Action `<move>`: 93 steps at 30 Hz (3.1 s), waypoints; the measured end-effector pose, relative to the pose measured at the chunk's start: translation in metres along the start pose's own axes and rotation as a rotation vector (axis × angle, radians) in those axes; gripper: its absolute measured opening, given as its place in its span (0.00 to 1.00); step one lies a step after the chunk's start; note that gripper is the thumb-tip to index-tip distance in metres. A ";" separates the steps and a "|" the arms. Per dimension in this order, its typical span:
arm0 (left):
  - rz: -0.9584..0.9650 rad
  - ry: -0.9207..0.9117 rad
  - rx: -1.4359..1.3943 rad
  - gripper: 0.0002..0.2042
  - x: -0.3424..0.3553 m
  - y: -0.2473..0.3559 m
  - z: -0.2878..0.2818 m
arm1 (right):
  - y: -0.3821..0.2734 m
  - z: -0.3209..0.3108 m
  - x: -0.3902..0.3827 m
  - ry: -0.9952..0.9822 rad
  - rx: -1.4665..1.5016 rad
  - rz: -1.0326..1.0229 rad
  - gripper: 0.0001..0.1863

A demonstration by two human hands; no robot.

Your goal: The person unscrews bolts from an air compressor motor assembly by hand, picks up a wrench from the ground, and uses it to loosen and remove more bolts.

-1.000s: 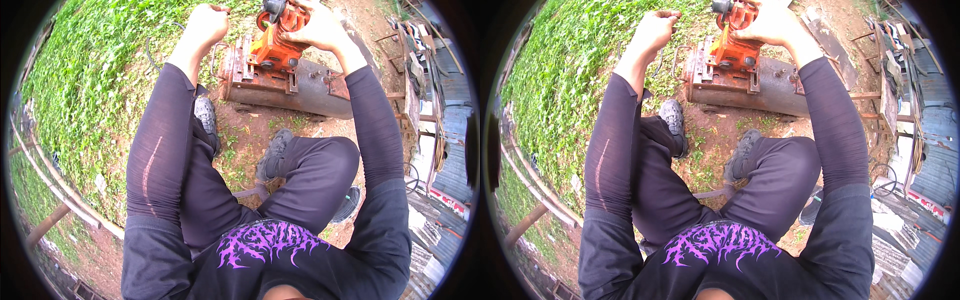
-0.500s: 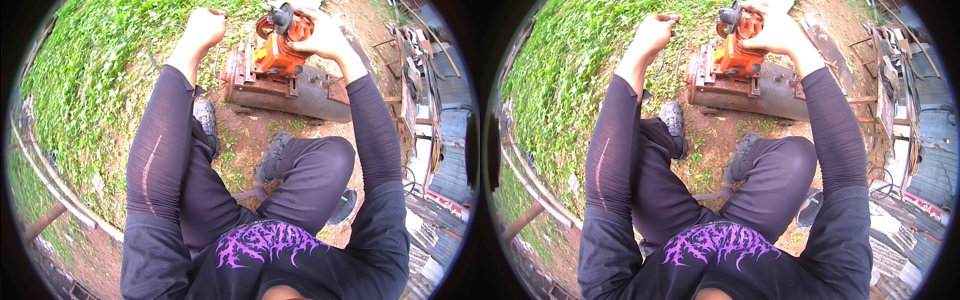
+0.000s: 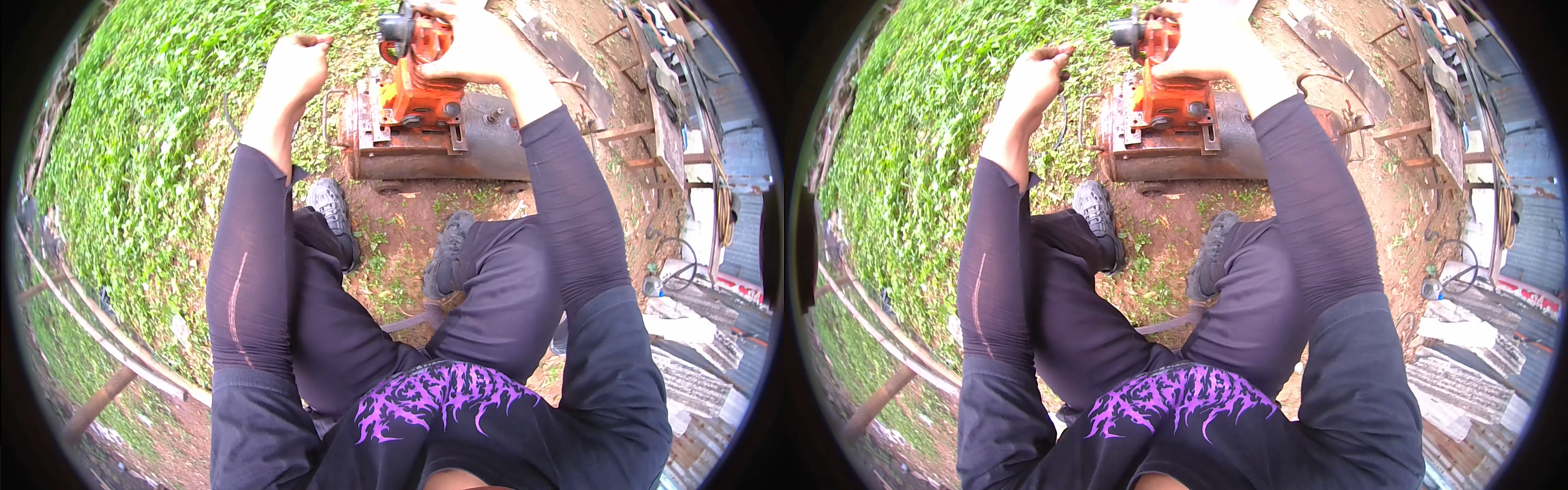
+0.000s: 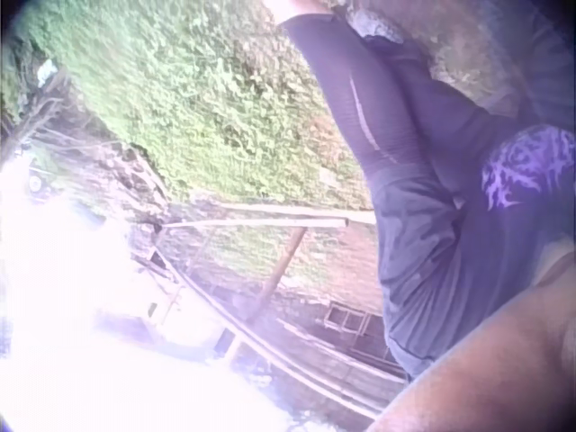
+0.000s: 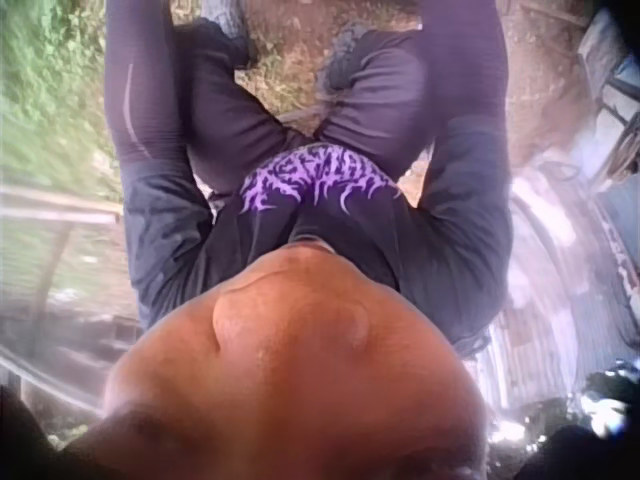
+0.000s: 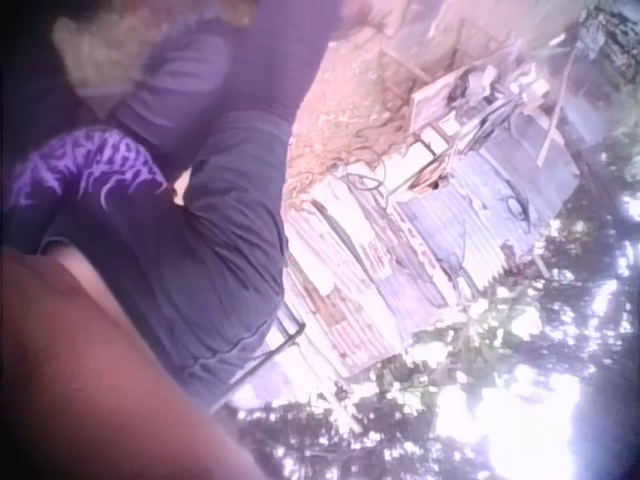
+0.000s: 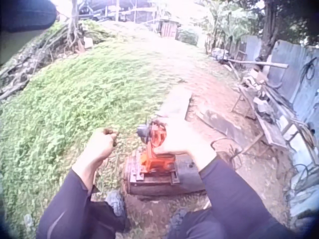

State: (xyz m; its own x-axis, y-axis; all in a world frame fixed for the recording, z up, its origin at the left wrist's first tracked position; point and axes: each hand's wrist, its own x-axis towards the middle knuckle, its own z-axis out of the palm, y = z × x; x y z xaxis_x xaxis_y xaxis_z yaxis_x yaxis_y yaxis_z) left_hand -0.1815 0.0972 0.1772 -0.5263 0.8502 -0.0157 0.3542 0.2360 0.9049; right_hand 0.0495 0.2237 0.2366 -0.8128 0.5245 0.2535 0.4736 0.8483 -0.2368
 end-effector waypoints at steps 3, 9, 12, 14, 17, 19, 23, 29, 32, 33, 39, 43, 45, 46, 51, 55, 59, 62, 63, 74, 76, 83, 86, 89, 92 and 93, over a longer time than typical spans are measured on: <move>-0.077 0.005 -0.043 0.13 -0.006 0.007 0.004 | -0.004 -0.008 -0.003 0.058 0.017 -0.018 0.43; -0.181 0.021 -0.034 0.12 -0.001 -0.006 -0.008 | -0.012 -0.011 -0.005 0.010 0.451 0.124 0.47; -0.223 0.031 -0.104 0.12 0.000 0.004 0.001 | 0.003 -0.022 -0.006 0.485 0.529 0.167 0.31; -0.244 0.012 -0.159 0.11 0.000 0.011 0.008 | 0.027 -0.025 -0.010 0.727 0.801 0.272 0.22; -0.265 0.015 -0.238 0.10 0.003 0.012 0.013 | 0.056 -0.006 -0.021 0.977 1.226 0.414 0.15; -0.286 0.071 -0.278 0.10 0.005 0.006 0.011 | 0.033 -0.008 -0.040 1.049 1.252 0.598 0.13; -0.262 0.040 -0.311 0.11 0.015 0.001 0.009 | 0.036 -0.002 -0.065 0.953 1.392 0.700 0.10; -0.187 0.051 -0.427 0.10 0.005 0.011 0.025 | 0.047 0.025 -0.094 0.595 1.289 0.663 0.15; -0.141 0.026 -0.570 0.08 0.007 0.007 0.026 | 0.044 0.032 -0.078 0.673 1.163 0.508 0.13; -0.135 -0.003 -0.520 0.07 0.003 0.012 0.029 | 0.038 0.024 -0.076 0.570 1.079 0.531 0.15; -0.148 -0.013 -0.577 0.13 0.001 0.033 0.052 | 0.033 0.002 -0.067 0.280 0.791 0.455 0.29; -0.111 -0.058 -0.565 0.13 0.011 0.031 0.050 | 0.029 0.008 -0.061 0.339 0.859 0.399 0.30; -0.120 -0.038 -0.569 0.10 0.008 0.030 0.048 | 0.036 0.015 -0.059 0.373 0.811 0.370 0.29; -0.137 -0.022 -0.542 0.11 0.009 0.021 0.044 | 0.040 0.020 -0.059 0.392 0.787 0.357 0.28; -0.273 -0.123 -0.157 0.14 -0.006 0.004 0.026 | 0.036 0.019 -0.061 0.374 0.834 0.423 0.24; -0.207 -0.191 -0.020 0.14 -0.026 -0.012 0.032 | 0.035 0.022 -0.059 0.409 0.912 0.371 0.21; -0.253 -0.187 0.045 0.13 -0.041 -0.034 0.045 | 0.032 0.028 -0.053 0.482 0.862 0.326 0.22; -0.230 -0.139 0.024 0.10 -0.056 -0.057 0.060 | 0.031 0.025 -0.052 0.504 0.668 0.336 0.26; -0.235 -0.110 0.027 0.10 -0.063 -0.061 0.062 | 0.028 0.024 -0.049 0.515 0.642 0.315 0.26; 0.140 -0.050 0.150 0.09 -0.051 -0.099 0.092 | 0.026 0.027 -0.048 0.501 0.734 0.349 0.28; 0.236 -0.039 0.238 0.09 -0.052 -0.090 0.094 | 0.030 0.029 -0.049 0.535 0.721 0.344 0.29; 0.586 -0.196 0.559 0.09 -0.049 -0.069 0.092 | 0.033 0.031 -0.048 0.522 0.645 0.387 0.31; 0.597 -0.255 0.633 0.09 -0.048 -0.067 0.087 | 0.032 0.029 -0.048 0.476 0.700 0.375 0.31; 0.613 -0.278 0.678 0.10 -0.046 -0.064 0.085 | 0.030 0.027 -0.048 0.481 0.716 0.355 0.31; 0.592 -0.286 0.709 0.10 -0.043 -0.064 0.084 | 0.029 0.030 -0.047 0.503 0.695 0.343 0.30; 0.579 -0.290 0.702 0.10 -0.039 -0.062 0.090 | 0.032 0.027 -0.050 0.492 0.732 0.358 0.30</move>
State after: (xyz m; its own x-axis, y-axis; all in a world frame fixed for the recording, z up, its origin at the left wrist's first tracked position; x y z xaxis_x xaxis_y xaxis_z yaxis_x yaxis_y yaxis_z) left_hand -0.1132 0.0916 0.0837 0.0549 0.9848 0.1645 0.9320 -0.1097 0.3454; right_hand 0.0956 0.2225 0.1916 -0.3474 0.8576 0.3791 0.2008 0.4630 -0.8633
